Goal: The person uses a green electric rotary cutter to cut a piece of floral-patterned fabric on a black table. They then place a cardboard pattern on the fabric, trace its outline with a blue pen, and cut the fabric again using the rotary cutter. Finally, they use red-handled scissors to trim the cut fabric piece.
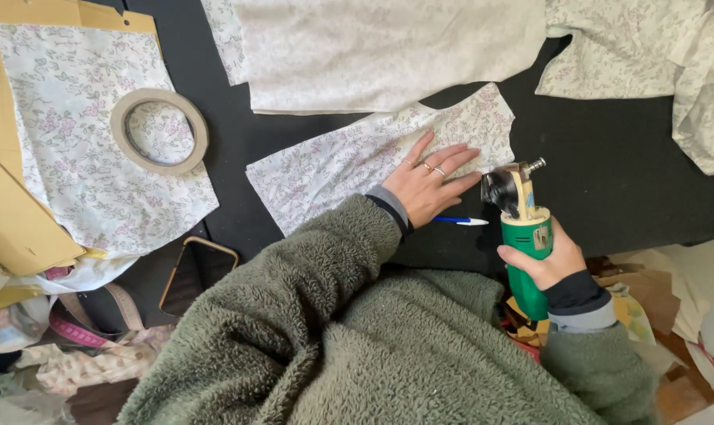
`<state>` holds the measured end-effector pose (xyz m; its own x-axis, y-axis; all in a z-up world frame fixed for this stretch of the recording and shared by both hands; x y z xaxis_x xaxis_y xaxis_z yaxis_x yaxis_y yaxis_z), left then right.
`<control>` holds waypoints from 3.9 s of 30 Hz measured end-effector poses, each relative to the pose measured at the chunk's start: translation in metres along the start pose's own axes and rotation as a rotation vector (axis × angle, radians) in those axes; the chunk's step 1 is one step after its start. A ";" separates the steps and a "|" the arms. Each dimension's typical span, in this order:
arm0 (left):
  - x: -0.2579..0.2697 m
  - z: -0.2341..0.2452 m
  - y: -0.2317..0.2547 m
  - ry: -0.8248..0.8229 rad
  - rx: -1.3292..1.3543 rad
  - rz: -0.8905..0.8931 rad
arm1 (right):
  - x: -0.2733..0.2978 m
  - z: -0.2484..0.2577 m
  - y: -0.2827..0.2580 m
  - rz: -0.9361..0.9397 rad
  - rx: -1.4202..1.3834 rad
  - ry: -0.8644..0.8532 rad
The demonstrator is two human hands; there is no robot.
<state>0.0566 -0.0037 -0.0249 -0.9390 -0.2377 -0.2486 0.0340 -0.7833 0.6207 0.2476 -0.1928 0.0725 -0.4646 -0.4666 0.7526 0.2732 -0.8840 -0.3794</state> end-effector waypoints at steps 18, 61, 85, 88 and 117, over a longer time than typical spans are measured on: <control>0.000 0.000 0.000 0.016 -0.003 -0.006 | -0.004 -0.014 -0.041 -0.124 -0.266 -0.007; -0.041 -0.010 -0.033 0.063 -0.165 0.019 | -0.008 -0.037 -0.074 -0.127 -0.538 0.099; -0.042 -0.018 -0.034 -0.056 -0.283 -0.020 | -0.024 -0.024 -0.085 -0.084 -0.594 0.111; -0.042 -0.017 -0.032 -0.040 -0.256 -0.019 | -0.025 -0.022 -0.086 -0.096 -0.566 0.125; 0.033 0.181 -0.202 0.230 -0.339 0.932 | -0.046 0.045 0.106 -0.092 0.308 1.001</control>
<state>-0.0435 0.2511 -0.0241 -0.4021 -0.9131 0.0675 0.8470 -0.3430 0.4061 0.3358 -0.2637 0.0217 -0.9403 -0.3331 -0.0703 0.3383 -0.9372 -0.0846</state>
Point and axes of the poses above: each hand's wrist, its own x-axis away from the middle knuckle, its own z-axis out of the back of the hand, y = z × x, the point moved 2 cm from there along -x, towards the middle knuckle, and after that the axes turned 7 degrees about -z, right-handed, at the moved point
